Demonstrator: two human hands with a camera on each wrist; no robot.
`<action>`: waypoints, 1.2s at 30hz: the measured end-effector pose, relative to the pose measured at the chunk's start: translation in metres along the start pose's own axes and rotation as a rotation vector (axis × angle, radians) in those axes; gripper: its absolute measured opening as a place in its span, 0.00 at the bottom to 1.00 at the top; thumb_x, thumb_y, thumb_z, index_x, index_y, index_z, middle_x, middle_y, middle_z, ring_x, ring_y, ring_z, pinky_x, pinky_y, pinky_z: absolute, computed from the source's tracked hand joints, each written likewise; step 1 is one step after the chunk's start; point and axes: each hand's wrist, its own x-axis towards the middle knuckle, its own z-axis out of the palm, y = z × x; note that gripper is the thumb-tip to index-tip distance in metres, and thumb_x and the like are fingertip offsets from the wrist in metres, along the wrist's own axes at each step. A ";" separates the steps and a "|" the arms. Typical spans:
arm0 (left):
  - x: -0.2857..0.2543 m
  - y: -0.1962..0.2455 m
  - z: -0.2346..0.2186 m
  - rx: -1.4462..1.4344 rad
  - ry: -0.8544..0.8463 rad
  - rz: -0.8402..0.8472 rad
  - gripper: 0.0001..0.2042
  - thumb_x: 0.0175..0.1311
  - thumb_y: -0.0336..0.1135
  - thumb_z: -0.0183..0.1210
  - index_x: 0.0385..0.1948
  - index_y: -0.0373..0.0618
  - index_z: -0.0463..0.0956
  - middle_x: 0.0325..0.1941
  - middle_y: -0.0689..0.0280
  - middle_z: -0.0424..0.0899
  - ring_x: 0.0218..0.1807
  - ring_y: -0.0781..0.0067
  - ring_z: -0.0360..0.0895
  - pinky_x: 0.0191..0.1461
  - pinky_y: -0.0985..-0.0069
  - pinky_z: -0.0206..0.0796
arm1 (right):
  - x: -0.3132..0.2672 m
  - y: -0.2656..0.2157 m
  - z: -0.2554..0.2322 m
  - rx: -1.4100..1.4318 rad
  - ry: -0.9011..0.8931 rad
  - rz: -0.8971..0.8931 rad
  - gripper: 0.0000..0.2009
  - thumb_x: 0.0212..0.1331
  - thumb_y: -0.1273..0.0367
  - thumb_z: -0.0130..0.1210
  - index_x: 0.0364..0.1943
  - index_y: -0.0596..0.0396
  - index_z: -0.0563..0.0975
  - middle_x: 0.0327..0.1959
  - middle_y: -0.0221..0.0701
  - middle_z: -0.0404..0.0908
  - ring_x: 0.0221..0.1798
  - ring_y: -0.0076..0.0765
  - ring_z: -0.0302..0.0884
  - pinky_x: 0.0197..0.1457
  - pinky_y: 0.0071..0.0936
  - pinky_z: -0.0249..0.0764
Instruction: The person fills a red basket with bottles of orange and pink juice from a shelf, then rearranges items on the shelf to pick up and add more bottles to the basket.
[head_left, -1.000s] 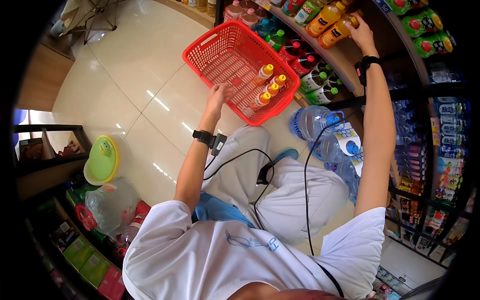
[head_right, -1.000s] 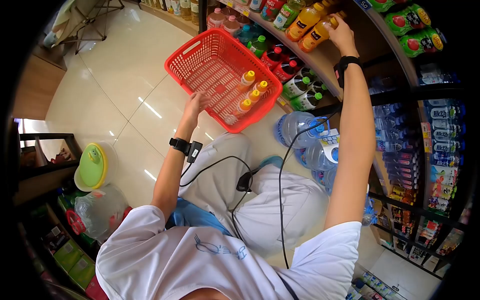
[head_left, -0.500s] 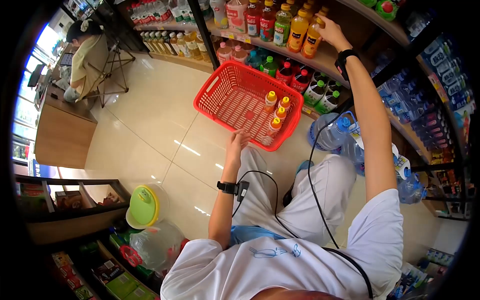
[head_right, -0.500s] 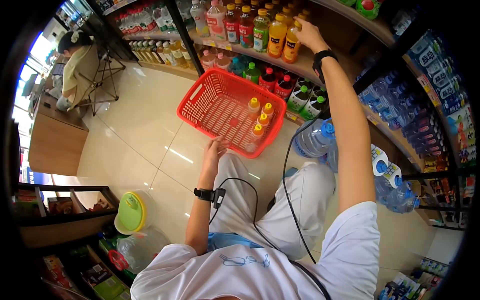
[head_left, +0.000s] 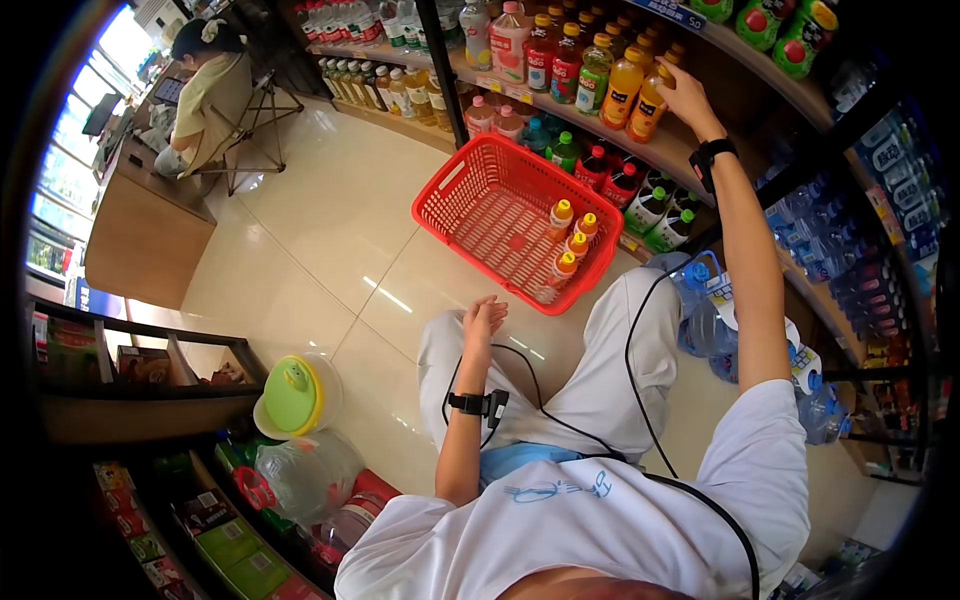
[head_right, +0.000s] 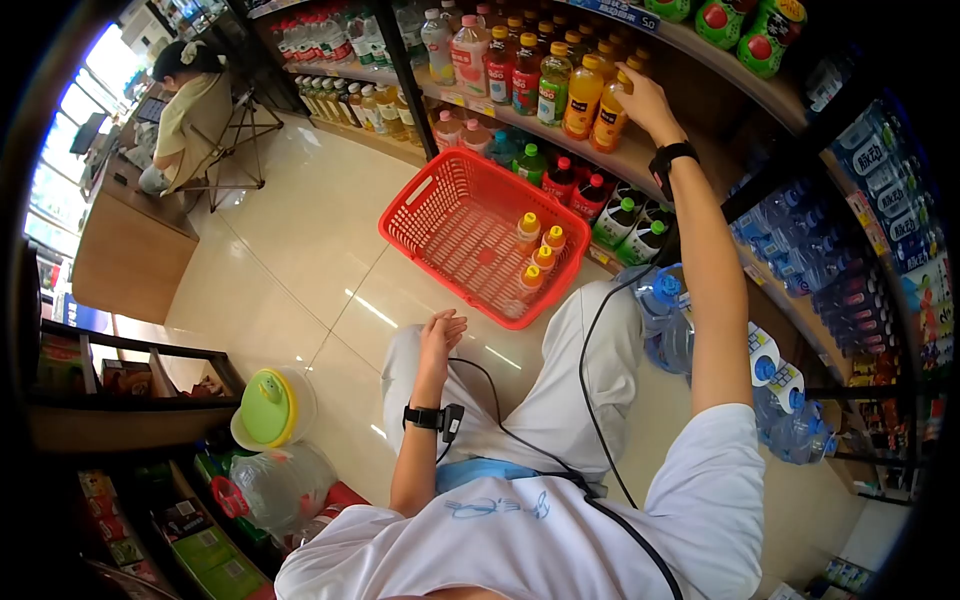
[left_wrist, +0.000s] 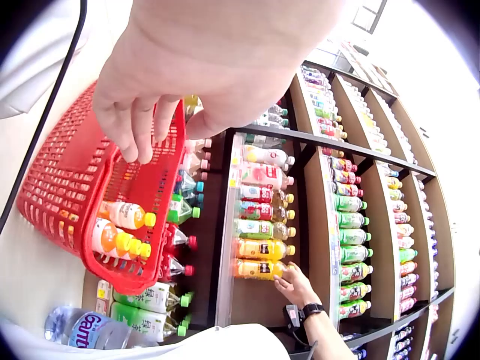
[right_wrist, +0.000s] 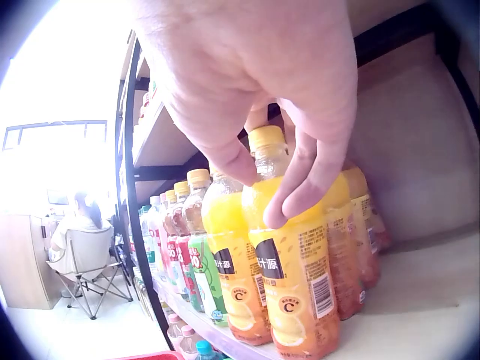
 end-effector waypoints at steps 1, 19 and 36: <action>0.001 -0.002 -0.004 -0.009 0.034 0.013 0.19 0.70 0.44 0.52 0.54 0.42 0.74 0.47 0.60 0.85 0.49 0.71 0.81 0.54 0.75 0.69 | 0.000 0.000 0.000 -0.007 -0.010 0.017 0.28 0.60 0.66 0.54 0.69 0.47 0.69 0.51 0.50 0.82 0.31 0.39 0.86 0.45 0.34 0.80; 0.041 0.114 0.127 0.275 -0.099 0.178 0.17 0.73 0.40 0.48 0.56 0.42 0.73 0.48 0.63 0.84 0.52 0.73 0.79 0.57 0.75 0.69 | 0.009 0.038 0.015 -0.025 0.190 -0.352 0.25 0.61 0.66 0.54 0.65 0.49 0.72 0.54 0.50 0.77 0.46 0.56 0.81 0.54 0.41 0.76; 0.068 0.211 0.304 0.760 -0.641 0.376 0.23 0.70 0.50 0.53 0.56 0.41 0.75 0.48 0.60 0.84 0.49 0.70 0.83 0.55 0.75 0.73 | -0.011 0.003 0.003 -0.055 0.353 -0.415 0.20 0.55 0.70 0.56 0.52 0.63 0.79 0.47 0.53 0.82 0.51 0.57 0.81 0.55 0.41 0.76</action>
